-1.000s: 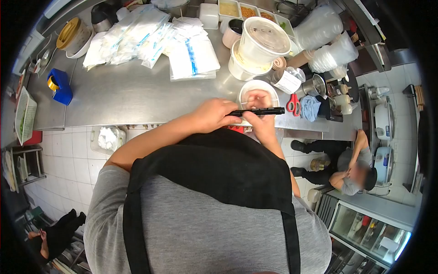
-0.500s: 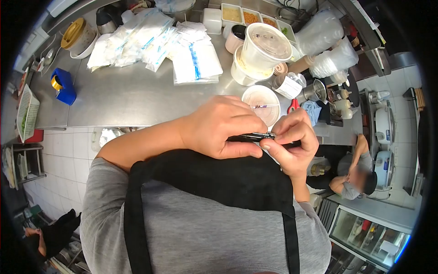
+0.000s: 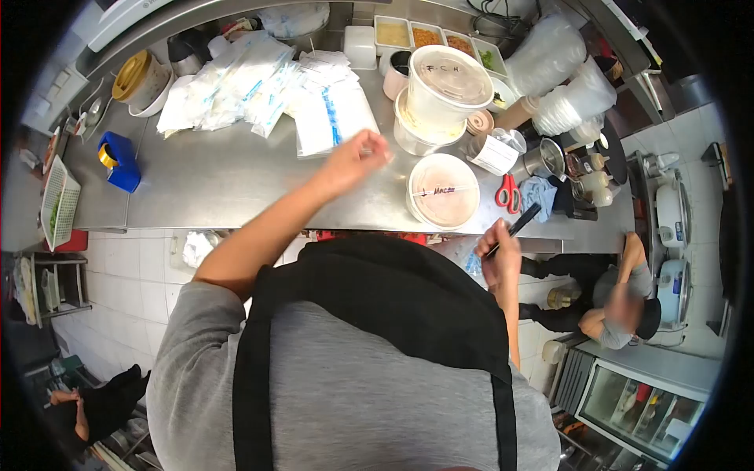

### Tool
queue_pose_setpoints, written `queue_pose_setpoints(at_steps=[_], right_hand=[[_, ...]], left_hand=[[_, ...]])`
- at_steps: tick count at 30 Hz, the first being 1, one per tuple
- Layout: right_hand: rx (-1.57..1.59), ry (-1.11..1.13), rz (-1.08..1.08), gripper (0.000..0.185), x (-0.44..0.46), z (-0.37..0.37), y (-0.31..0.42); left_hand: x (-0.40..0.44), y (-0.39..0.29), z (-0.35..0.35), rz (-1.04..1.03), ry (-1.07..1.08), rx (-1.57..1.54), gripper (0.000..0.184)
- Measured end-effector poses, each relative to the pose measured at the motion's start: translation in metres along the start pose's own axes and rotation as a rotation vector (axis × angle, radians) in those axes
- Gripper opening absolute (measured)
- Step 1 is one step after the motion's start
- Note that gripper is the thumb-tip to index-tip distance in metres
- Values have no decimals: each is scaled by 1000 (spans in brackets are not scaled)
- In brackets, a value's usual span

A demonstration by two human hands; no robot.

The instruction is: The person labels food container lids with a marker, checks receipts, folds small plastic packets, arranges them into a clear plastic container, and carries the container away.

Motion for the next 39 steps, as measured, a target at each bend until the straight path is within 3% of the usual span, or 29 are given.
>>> queue_pose_setpoints(at_steps=[1, 3, 6, 9, 11, 13, 15, 18, 22, 28, 33, 36, 39], right_hand=[[7, -144, -75, 21, -7, 6, -18], [80, -161, -170, 28, -17, -10, -38], [77, -190, -112, 29, -17, -6, -38], [-291, -256, 170, 22, 28, 59, 3], [-488, -172, 305, 23, 63, 59, 58], [-1144, -104, 700, 40, 83, 9, 129], [-1467, -25, 1042, 57, 99, -33, 160], [-1736, 407, 628, 66, 151, -53, 133], [-1634, 392, 517, 75, 165, -42, 122], [-1433, 280, 595, 66, 148, -26, 126], [-1428, 77, 939, 57, 94, -6, 191], [-1344, 24, 905, 54, 54, 17, 235], [-1165, 90, 700, 60, 7, 23, 244]], left_hand=[[-11, 18, -19, 134, 97, -67, 43], [-33, 38, -63, 342, 229, -306, 49], [-32, 41, -88, 393, 198, -239, 53], [-18, 42, -83, 306, 12, -93, 56], [-10, 45, -85, 290, -16, -64, 54], [-8, 50, -89, 329, -20, -90, 53], [-11, 59, -94, 424, -6, -165, 53], [-27, 55, -101, 476, 4, -258, 50], [-40, 55, -108, 493, 1, -344, 50], [-44, 45, -138, 538, 67, -445, 62], [-12, 40, -169, 526, 48, -473, 59], [29, 38, -185, 494, 14, -481, 57], [69, 33, -193, 442, -41, -537, 56]])
Point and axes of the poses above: each hand's wrist, its own x-axis towards the middle knuckle, its own z-axis out of the back of the hand, y = z × x, the point moved 10 cm from there along x, towards the middle knuckle, and after that the axes turned 3 degrees about y, right-handed, at the moved point
